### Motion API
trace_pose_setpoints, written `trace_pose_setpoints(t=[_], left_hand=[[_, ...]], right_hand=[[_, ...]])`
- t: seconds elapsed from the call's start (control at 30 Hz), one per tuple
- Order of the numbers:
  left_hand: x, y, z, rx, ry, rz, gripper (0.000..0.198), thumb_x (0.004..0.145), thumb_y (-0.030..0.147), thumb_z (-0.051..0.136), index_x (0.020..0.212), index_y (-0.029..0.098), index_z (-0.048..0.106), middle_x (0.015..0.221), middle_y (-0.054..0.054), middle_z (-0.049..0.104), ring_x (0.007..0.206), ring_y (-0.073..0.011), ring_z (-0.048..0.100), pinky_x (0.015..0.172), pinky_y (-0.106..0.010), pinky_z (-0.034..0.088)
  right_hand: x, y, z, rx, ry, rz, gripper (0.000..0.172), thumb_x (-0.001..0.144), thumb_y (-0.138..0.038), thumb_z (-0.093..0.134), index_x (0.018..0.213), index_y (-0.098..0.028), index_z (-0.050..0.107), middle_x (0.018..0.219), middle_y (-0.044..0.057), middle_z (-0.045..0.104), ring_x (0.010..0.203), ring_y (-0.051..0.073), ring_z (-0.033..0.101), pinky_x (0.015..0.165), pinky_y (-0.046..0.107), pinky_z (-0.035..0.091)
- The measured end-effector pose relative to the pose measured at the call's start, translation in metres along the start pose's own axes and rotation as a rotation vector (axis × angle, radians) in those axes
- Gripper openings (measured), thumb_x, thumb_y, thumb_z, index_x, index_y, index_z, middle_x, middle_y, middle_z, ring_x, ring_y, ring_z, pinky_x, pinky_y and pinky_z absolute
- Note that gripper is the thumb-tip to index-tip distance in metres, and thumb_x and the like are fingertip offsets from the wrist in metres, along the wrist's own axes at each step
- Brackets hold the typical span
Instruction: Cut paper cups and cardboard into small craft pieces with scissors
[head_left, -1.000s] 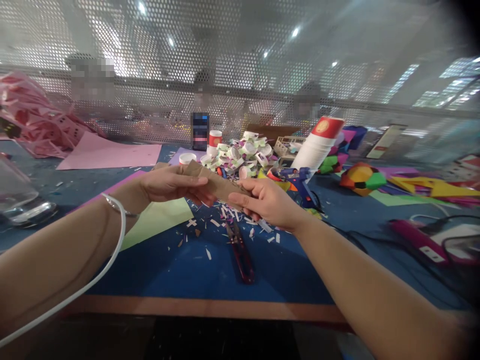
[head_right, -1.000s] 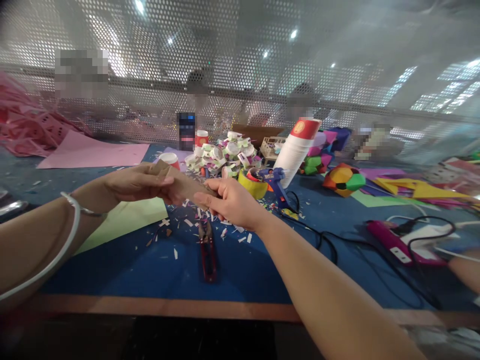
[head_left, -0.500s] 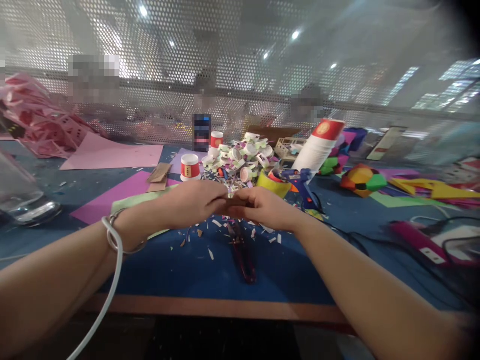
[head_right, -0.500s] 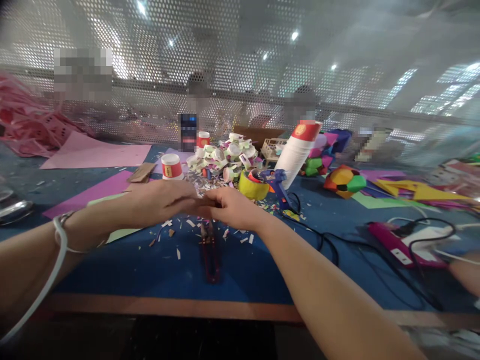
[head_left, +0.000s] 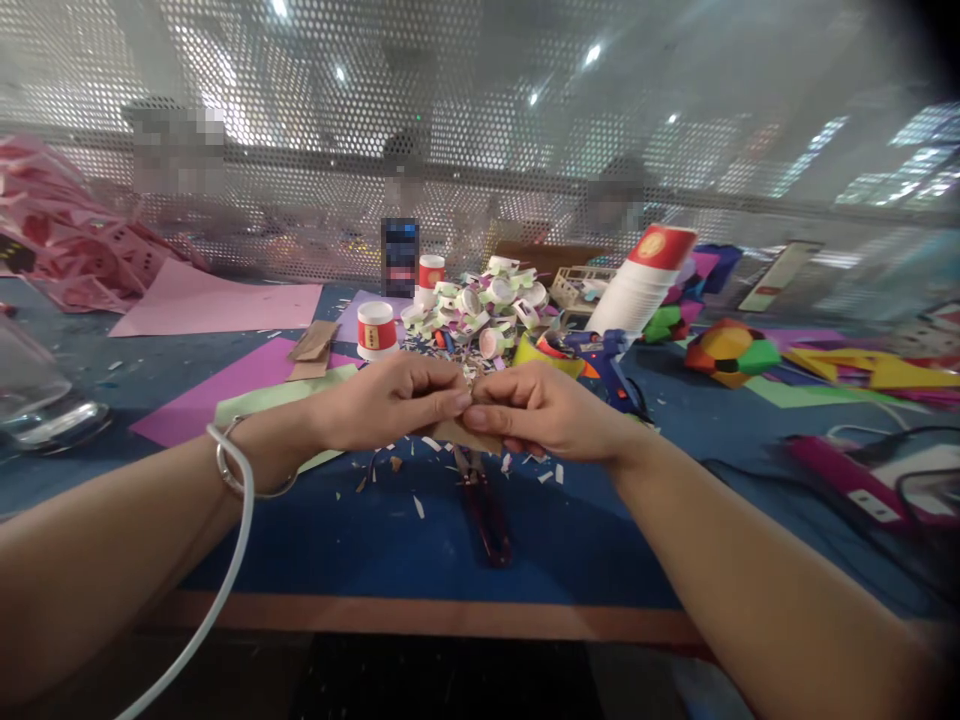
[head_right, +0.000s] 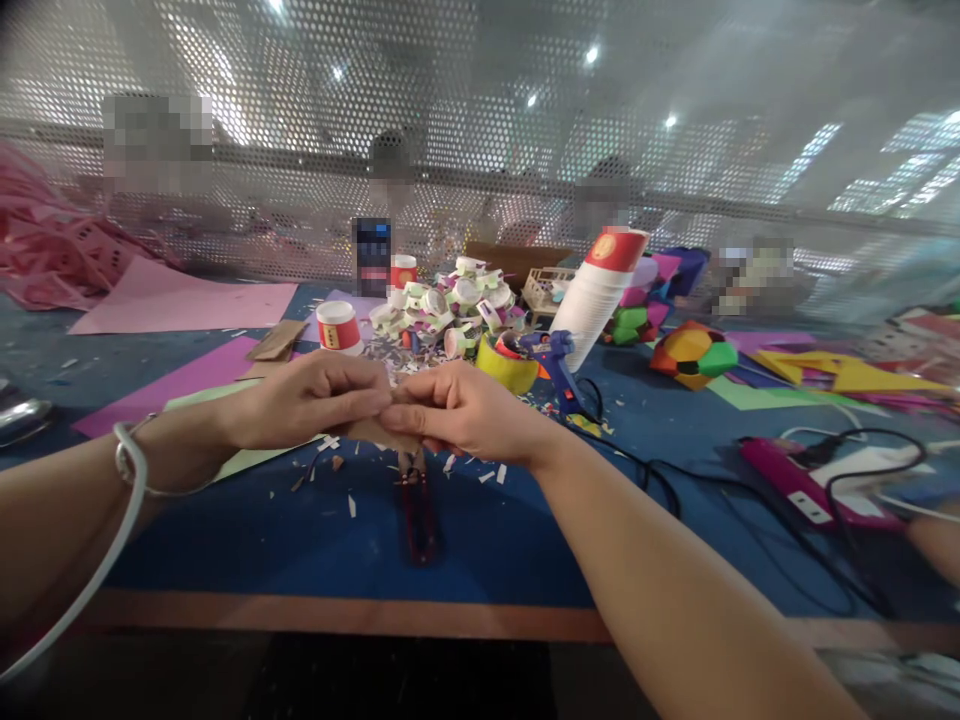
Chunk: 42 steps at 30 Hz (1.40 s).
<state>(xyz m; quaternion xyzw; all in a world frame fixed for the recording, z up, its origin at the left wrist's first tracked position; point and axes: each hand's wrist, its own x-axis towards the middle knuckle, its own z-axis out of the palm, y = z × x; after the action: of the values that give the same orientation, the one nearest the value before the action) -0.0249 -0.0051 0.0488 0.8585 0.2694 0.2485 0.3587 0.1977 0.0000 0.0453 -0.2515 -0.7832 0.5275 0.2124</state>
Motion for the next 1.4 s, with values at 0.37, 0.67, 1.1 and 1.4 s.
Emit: trace_pose_setpoints(t=[0.37,0.67,1.1,1.4], left_hand=[[0.001,-0.008,0.025,-0.642,0.217,-0.18,0.028,0.094,0.039,0.06,0.076,0.017,0.058,0.05,0.005,0.047,0.039,-0.0056,0.031,0.038,-0.02,0.018],[0.007,-0.006,0.029,-0.859,0.279,-0.205,0.022,0.088,0.032,0.067,0.076,0.015,0.06,0.06,0.004,0.047,0.05,-0.0055,0.041,0.047,-0.016,0.034],[0.003,-0.008,0.007,-0.363,0.062,-0.121,0.033,0.097,0.04,0.056,0.074,0.016,0.053,0.056,0.005,0.048,0.044,-0.0048,0.037,0.041,-0.017,0.026],[-0.003,-0.006,0.0,-0.54,-0.228,-0.277,0.033,0.094,0.04,0.061,0.073,0.014,0.066,0.048,0.003,0.051,0.038,-0.0059,0.039,0.038,-0.02,0.025]], right_hand=[[-0.001,-0.006,0.002,-0.094,0.201,-0.263,0.038,0.093,-0.028,0.068,0.062,-0.015,0.051,0.059,-0.006,0.039,0.053,0.004,0.034,0.046,0.021,0.024],[-0.001,-0.012,0.007,-0.147,0.309,-0.306,0.031,0.091,-0.028,0.071,0.066,-0.014,0.06,0.061,-0.005,0.047,0.055,0.005,0.04,0.05,0.022,0.03],[-0.003,0.002,-0.005,0.055,0.056,0.036,0.026,0.083,-0.034,0.078,0.076,-0.016,0.06,0.053,-0.008,0.053,0.039,0.003,0.044,0.036,0.016,0.032],[-0.004,-0.004,-0.003,0.031,-0.029,-0.002,0.031,0.086,-0.035,0.075,0.07,-0.016,0.057,0.051,-0.008,0.047,0.042,0.003,0.041,0.038,0.017,0.027]])
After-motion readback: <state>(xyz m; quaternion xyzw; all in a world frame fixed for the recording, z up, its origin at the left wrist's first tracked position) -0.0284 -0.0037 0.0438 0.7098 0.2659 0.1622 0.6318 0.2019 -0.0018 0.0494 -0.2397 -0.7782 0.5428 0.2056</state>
